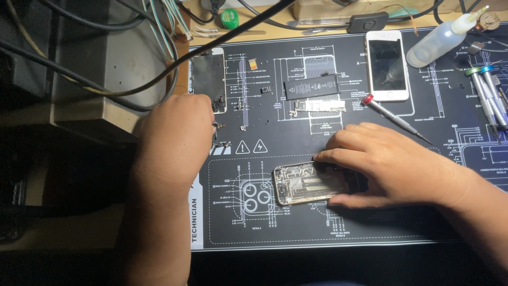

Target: Disassembling a mobile phone by removing internal screws and components using a precision screwdriver.

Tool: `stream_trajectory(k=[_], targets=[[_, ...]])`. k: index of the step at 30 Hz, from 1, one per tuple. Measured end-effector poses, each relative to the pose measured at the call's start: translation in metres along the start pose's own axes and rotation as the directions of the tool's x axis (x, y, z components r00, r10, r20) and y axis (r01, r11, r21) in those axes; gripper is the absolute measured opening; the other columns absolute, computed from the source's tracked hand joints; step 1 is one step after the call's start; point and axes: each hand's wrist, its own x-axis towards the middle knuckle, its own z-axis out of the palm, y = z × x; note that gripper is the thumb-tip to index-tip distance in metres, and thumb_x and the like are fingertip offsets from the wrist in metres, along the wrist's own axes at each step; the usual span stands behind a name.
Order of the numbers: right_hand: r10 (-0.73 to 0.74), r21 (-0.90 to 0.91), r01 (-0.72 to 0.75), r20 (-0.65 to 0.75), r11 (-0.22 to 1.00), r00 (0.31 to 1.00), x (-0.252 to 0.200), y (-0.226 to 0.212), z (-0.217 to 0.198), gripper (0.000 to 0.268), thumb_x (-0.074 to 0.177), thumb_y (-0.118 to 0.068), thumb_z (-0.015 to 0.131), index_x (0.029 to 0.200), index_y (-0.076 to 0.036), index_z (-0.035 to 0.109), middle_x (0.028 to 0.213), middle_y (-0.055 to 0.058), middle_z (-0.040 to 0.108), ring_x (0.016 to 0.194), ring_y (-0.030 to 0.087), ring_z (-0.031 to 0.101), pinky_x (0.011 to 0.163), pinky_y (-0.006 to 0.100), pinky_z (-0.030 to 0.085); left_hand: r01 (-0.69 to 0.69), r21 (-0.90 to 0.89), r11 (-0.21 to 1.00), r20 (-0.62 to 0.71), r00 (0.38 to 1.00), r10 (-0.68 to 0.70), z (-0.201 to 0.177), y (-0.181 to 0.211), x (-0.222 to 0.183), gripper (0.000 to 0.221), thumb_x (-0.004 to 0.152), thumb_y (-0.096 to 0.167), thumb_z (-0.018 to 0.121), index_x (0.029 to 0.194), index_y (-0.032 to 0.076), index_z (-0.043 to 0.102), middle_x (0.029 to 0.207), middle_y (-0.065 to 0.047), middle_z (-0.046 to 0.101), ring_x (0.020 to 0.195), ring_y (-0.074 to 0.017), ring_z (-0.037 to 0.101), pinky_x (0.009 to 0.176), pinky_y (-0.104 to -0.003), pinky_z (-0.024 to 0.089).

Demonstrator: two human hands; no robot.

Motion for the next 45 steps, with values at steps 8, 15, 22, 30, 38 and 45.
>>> stream_trajectory(k=[8,15,22,30,38,45], targets=[[0.006,-0.011,-0.006,0.011,1.0,1.0,-0.002,0.001,0.0,0.065,0.081,-0.059,0.078,0.122,-0.01,0.066,0.099,0.005,0.064,0.076,0.025,0.062,0.07,0.038,0.05,0.009,0.017,1.0,-0.014,1.0,-0.009,0.001,0.0,0.001,0.026,0.088,0.002,0.056,0.091,0.022,0.073,0.087,-0.009,0.072,0.08,-0.0412,0.071,0.064,-0.054,0.057],[0.004,-0.031,-0.004,0.012,1.0,1.0,-0.003,0.002,0.001,0.068,0.081,-0.061,0.078,0.124,-0.01,0.065,0.101,0.006,0.065,0.079,0.026,0.063,0.071,0.039,0.05,-0.032,-0.02,0.999,-0.001,0.999,0.032,-0.001,-0.002,-0.002,0.024,0.098,0.009,0.048,0.101,0.02,0.069,0.098,-0.007,0.07,0.089,-0.0397,0.069,0.067,-0.057,0.054],[0.002,-0.033,-0.002,0.011,0.999,1.0,-0.004,0.004,0.002,0.066,0.082,-0.06,0.077,0.123,-0.009,0.066,0.1,0.007,0.064,0.078,0.026,0.063,0.072,0.039,0.05,-0.052,-0.068,0.996,0.091,0.994,0.058,-0.02,-0.002,-0.017,0.021,0.103,0.027,0.05,0.099,0.022,0.07,0.1,-0.003,0.073,0.094,-0.0356,0.069,0.073,-0.055,0.051],[0.018,-0.01,-0.018,0.02,1.0,1.0,-0.003,0.004,0.003,0.064,0.081,-0.06,0.078,0.12,-0.011,0.067,0.096,0.006,0.064,0.073,0.026,0.062,0.067,0.039,0.048,-0.494,-0.223,0.841,0.164,0.831,0.532,-0.011,0.038,-0.032,0.015,0.088,0.024,0.053,0.084,0.021,0.066,0.09,-0.001,0.071,0.082,-0.031,0.067,0.071,-0.052,0.048],[0.003,-0.012,-0.003,0.015,1.0,1.0,-0.004,0.004,0.004,0.064,0.082,-0.06,0.076,0.12,-0.01,0.066,0.098,0.007,0.064,0.075,0.028,0.062,0.068,0.04,0.048,-0.581,-0.163,0.797,0.126,0.789,0.601,0.009,0.049,-0.025,0.02,0.092,0.027,0.053,0.088,0.015,0.069,0.087,-0.006,0.072,0.084,-0.0384,0.066,0.067,-0.056,0.051],[0.014,-0.024,-0.014,0.023,1.0,1.0,-0.004,0.003,0.004,0.064,0.082,-0.061,0.076,0.121,-0.011,0.065,0.1,0.006,0.064,0.075,0.028,0.063,0.07,0.041,0.049,-0.611,-0.19,0.768,0.084,0.77,0.633,0.011,0.053,-0.02,0.017,0.091,0.028,0.056,0.086,0.019,0.071,0.085,-0.002,0.074,0.085,-0.036,0.067,0.069,-0.054,0.052]])
